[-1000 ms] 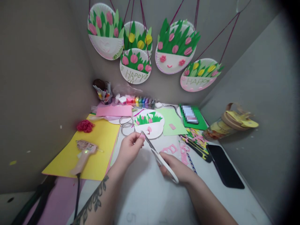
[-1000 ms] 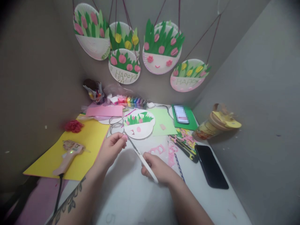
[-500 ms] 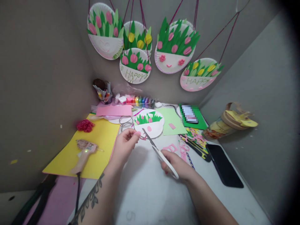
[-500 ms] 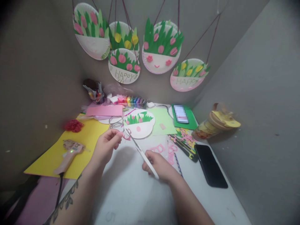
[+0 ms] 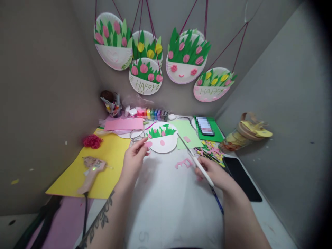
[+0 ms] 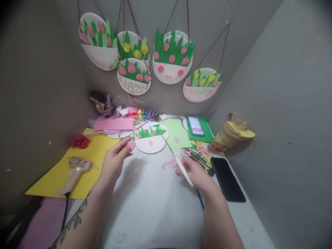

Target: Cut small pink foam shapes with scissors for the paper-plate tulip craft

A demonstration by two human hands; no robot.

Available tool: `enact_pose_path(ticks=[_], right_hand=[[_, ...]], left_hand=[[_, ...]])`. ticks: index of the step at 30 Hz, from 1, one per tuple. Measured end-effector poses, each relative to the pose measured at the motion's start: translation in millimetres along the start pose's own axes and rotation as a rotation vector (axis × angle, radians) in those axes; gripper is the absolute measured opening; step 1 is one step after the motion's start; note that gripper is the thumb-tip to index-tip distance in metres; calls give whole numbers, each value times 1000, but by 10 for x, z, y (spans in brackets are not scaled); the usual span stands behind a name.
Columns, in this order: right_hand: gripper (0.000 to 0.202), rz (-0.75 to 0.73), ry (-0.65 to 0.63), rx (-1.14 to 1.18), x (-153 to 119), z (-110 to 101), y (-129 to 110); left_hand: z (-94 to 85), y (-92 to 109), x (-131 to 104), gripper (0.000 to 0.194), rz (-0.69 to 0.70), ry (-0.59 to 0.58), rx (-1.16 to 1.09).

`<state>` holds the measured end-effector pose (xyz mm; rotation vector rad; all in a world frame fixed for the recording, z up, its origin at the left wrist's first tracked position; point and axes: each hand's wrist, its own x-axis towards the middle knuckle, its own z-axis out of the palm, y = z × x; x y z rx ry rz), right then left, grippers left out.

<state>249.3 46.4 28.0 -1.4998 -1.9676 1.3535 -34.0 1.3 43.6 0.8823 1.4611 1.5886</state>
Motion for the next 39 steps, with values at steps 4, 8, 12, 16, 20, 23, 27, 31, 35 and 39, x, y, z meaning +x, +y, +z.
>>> enact_pose_path(ticks=[4, 8, 12, 16, 20, 23, 27, 31, 35, 39], right_hand=[[26, -66, -25, -291, -21, -36, 114], [36, -204, -82, -393, -42, 276, -3], [43, -316, -166, -321, -63, 500, -139], [20, -371, 29, -97, -24, 602, -171], [17, -273, 166, 297, 24, 783, -193], [22, -179, 134, 502, 50, 886, -208], [28, -92, 210, 619, 100, 909, -180], [30, -88, 224, 641, 127, 907, -159], [18, -123, 69, 486, 69, 813, -165], [15, -283, -29, -68, -11, 599, -123]], left_hand=[[75, -29, -14, 36, -59, -42, -43], [102, -59, -36, 19, -33, -53, 19], [113, -67, -70, 18, -32, -115, 135], [172, -72, -133, 21, -24, -228, 257], [264, -97, -207, 25, -32, -371, 329], [301, -133, -227, 25, -20, -412, 339], [316, -172, -216, 27, -17, -361, 294], [367, -186, -248, 22, -79, -498, 283], [401, -174, -259, 18, -155, -409, 210], [358, -128, -201, 16, -194, -251, 86]])
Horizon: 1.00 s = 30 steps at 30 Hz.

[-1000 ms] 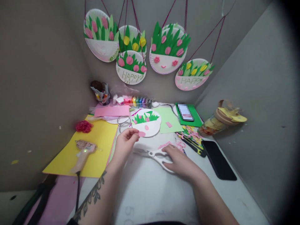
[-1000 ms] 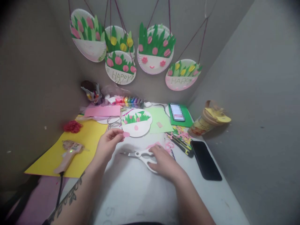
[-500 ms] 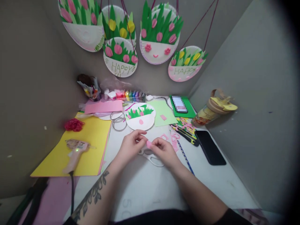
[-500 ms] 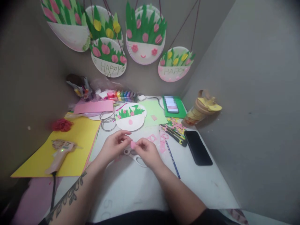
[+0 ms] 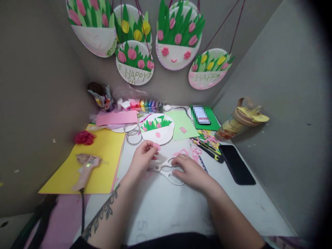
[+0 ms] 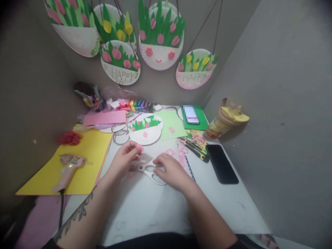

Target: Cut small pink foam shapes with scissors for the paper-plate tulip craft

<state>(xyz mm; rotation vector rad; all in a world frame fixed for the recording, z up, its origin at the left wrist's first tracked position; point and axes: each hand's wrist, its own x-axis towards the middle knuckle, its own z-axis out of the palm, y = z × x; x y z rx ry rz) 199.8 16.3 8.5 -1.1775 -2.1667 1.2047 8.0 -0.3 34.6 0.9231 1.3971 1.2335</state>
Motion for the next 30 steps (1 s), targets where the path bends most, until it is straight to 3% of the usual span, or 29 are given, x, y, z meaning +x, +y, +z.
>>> enact_pose_path(ticks=[3, 9, 15, 18, 21, 25, 28, 30], right_hand=[[26, -12, -83, -252, -39, -102, 17], [41, 37, -170, -453, -23, -59, -57], [23, -12, -138, -482, 16, -42, -17], [15, 34, -25, -353, 10, -101, 37], [12, 179, 43, -8, 7, -136, 67], [21, 306, -120, 489, 12, -105, 25], [24, 302, -219, 570, 3, -100, -5], [29, 271, -217, 600, -11, -128, 13]], left_hand=[[-53, 23, 23, 17, -21, 64, -38], [-98, 1, 43, 17, -11, 99, -97], [-132, 95, -7, 16, 6, 128, -127], [-162, 154, -52, 15, 63, 126, -190], [-193, 178, -80, 16, 154, 139, -235], [-231, 191, -87, 17, 202, 205, -258], [-280, 209, -76, 16, 268, 303, -291], [-318, 217, -60, 15, 304, 358, -314]])
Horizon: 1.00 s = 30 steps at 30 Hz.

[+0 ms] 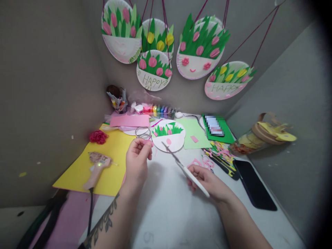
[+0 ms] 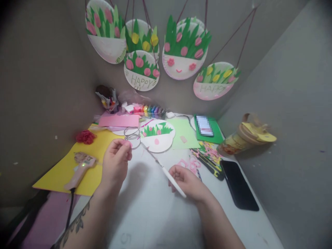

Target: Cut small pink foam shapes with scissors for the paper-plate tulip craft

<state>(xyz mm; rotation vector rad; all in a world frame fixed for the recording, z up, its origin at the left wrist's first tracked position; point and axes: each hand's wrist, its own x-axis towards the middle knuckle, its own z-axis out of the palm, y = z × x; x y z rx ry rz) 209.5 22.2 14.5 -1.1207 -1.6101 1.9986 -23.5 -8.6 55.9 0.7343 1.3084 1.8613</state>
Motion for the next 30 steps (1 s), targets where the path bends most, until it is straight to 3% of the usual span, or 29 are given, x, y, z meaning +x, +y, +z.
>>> enact_pose_path(ticks=[5, 9, 14, 19, 24, 26, 30], right_hand=[[57, -224, 144, 201, -19, -89, 43], [72, -364, 305, 339, -13, 56, -8], [86, -328, 231, 254, -3, 313, 8], [90, -352, 149, 326, 14, 308, 92], [79, -431, 292, 409, 21, 231, 47], [75, -395, 293, 353, 30, 218, 77], [68, -246, 142, 26, 26, 216, 187]], left_hand=[[-20, -25, 47, 14, -51, -2, 16], [4, -64, 34, 16, -132, -65, 79], [29, -97, 15, 21, -140, -117, 136], [46, -102, 4, 21, -145, -139, 152], [51, -99, -4, 18, -167, -146, 173], [55, -98, -10, 17, -172, -156, 179], [73, -78, -27, 18, -176, -168, 175]])
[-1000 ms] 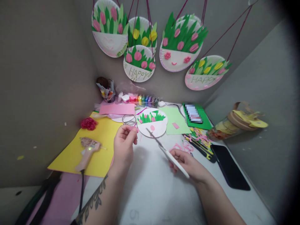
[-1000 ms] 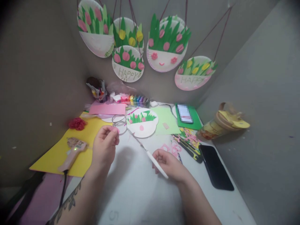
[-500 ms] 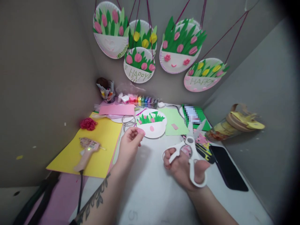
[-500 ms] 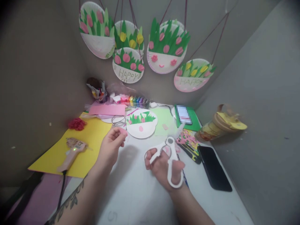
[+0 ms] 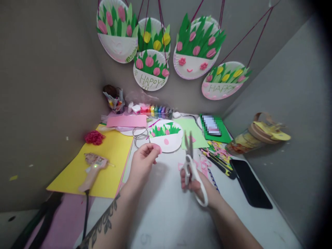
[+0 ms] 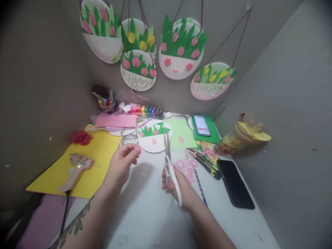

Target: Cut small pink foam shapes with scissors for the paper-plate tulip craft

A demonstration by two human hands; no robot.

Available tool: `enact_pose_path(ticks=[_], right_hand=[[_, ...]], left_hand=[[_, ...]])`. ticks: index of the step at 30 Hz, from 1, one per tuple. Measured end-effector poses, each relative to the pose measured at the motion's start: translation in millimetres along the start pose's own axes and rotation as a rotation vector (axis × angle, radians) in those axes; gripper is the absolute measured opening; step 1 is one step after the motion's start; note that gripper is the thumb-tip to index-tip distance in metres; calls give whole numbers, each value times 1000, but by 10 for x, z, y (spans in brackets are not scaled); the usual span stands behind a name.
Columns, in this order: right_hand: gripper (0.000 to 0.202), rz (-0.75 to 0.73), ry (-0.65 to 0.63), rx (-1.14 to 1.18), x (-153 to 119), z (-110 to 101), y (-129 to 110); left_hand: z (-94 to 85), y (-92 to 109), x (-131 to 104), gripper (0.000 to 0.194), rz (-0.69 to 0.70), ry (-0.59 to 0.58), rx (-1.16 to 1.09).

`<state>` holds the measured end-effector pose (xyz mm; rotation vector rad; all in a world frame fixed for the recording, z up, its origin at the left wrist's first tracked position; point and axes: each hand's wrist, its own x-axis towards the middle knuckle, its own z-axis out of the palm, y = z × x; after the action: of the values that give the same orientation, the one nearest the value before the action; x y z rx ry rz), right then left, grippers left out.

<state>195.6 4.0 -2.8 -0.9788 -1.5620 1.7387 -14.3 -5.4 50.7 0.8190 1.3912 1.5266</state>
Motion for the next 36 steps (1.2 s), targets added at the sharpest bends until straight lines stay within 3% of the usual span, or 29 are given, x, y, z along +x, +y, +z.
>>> enact_pose_path(ticks=[5, 7, 15, 36], right_hand=[[22, 95, -144, -264, -39, 51, -18], [14, 129, -175, -319, -43, 82, -65], [22, 164, -201, -335, -25, 143, -115], [11, 118, -213, -365, -22, 140, -100]], left_hand=[[24, 41, -27, 19, -29, -4, 44], [34, 49, -41, 16, -41, -20, 65], [43, 0, -62, 12, -15, -104, 119], [54, -68, -45, 16, -38, -118, 167]])
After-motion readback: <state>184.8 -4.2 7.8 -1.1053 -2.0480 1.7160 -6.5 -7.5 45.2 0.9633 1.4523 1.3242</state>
